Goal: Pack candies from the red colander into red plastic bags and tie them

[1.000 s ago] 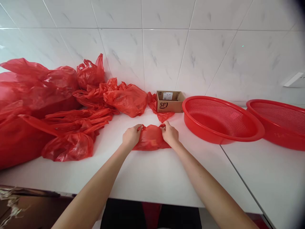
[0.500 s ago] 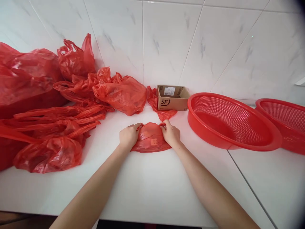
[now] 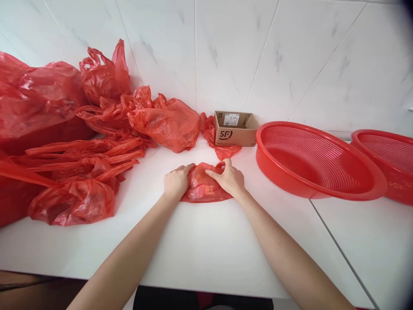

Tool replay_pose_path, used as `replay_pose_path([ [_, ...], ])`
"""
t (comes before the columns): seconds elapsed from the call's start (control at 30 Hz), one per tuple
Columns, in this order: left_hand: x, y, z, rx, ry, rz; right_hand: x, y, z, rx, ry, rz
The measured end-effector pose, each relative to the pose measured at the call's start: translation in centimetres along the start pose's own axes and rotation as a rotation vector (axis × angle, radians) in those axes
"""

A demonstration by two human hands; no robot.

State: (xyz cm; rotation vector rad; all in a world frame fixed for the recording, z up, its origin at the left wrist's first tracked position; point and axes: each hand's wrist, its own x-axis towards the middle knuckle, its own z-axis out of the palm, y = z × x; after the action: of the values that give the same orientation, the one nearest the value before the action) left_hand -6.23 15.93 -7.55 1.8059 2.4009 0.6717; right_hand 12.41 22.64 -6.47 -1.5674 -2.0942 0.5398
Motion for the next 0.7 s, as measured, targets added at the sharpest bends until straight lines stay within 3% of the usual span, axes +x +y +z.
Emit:
replay_pose_path([
  [0.23,0.1,0.9,-1.3,-0.154,0.008,-0.105,0.0,0.3,0.7,-0.111,0.037,-0.065],
  [0.43,-0.8,2.8,-1.1,-0.167,0.003,-0.045,-0.3,-0.2,0.9,-0.132,0.033,-0.131],
  [0.7,-0.8,2.6,-0.6,-0.321,-0.056,-0.032,-0.4,-0.2,0.9,-0.079,-0.019,-0.091],
])
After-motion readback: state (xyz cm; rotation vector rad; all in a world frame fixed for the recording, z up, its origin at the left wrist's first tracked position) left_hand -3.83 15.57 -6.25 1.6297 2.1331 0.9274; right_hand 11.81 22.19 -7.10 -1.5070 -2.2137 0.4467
